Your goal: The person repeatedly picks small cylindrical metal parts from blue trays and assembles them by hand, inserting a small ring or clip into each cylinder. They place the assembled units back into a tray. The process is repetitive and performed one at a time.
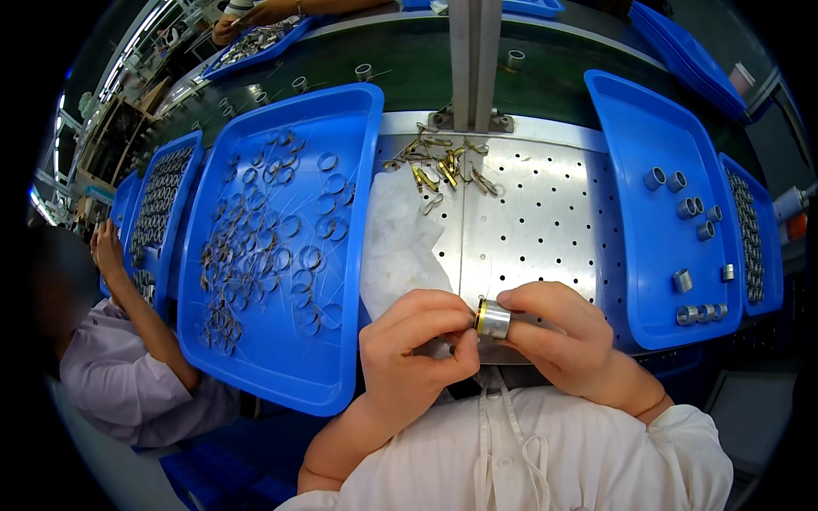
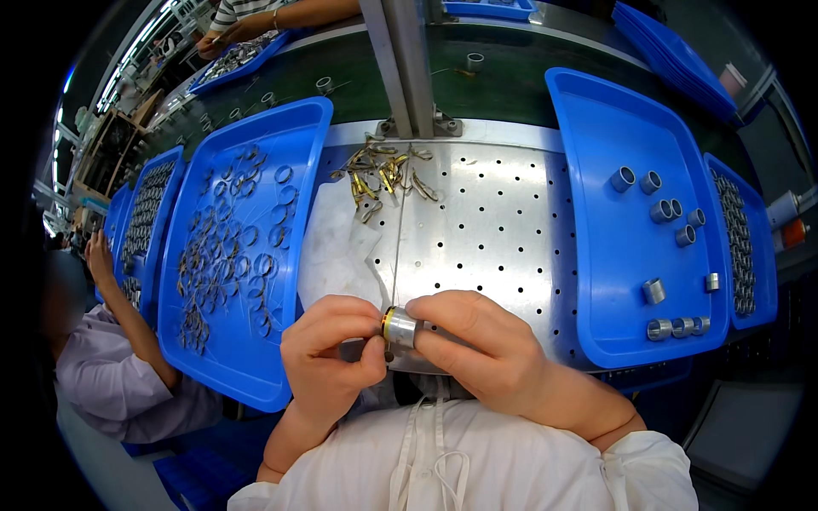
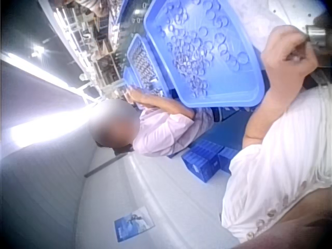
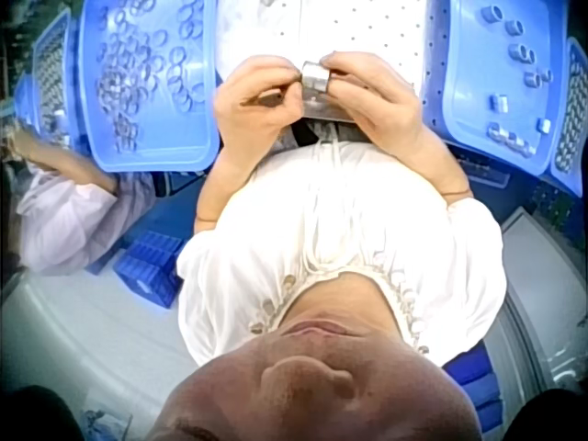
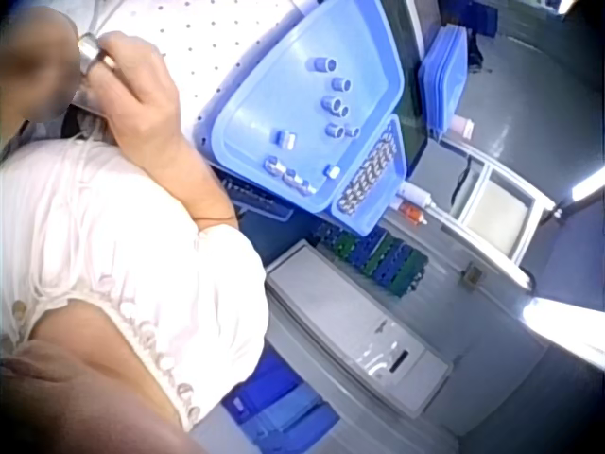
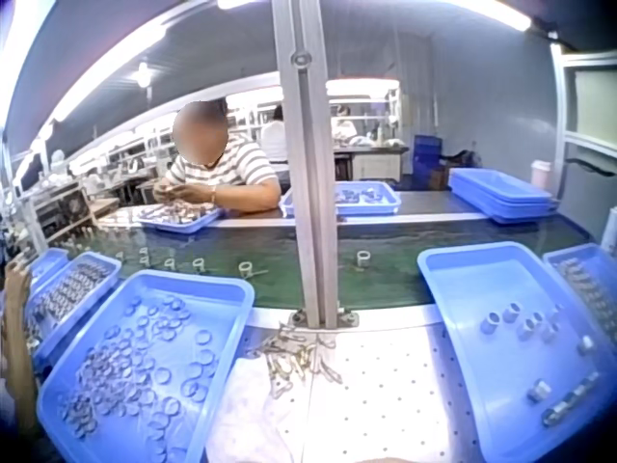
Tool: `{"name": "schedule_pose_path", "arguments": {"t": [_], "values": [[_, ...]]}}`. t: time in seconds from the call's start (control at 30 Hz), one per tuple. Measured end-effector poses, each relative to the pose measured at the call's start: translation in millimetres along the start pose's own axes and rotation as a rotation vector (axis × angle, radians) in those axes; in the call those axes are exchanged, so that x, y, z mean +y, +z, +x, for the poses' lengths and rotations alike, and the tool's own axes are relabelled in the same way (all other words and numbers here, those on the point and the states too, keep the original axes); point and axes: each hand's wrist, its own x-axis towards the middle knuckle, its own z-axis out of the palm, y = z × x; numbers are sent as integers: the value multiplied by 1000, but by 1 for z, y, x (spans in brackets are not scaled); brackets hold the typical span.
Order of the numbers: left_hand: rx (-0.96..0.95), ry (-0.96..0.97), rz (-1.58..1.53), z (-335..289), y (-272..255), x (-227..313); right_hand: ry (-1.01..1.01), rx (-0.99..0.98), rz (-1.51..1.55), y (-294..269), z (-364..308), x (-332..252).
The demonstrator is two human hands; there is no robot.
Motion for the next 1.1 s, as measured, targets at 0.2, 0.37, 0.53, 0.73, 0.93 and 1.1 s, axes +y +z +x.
{"name": "schedule_pose_path", "arguments": {"t": [0.2,0.37,0.53,0.73,0.93,1.1], "values": [[-9,54,38,-1,-2,0,147,-7,121,1,-2,-6],[-3,60,69,1,1,2,126,-4,85,0,-2,-4],[9,18,17,0,1,0,-8,-11,24,0,-1,-2],[30,54,72,-2,2,1,122,-17,160,0,-1,-6],[42,-10,-8,0,4,2,55,-5,80,0,0,-2],[24,104,98,-1,2,0,151,9,139,2,-1,-6]]}}
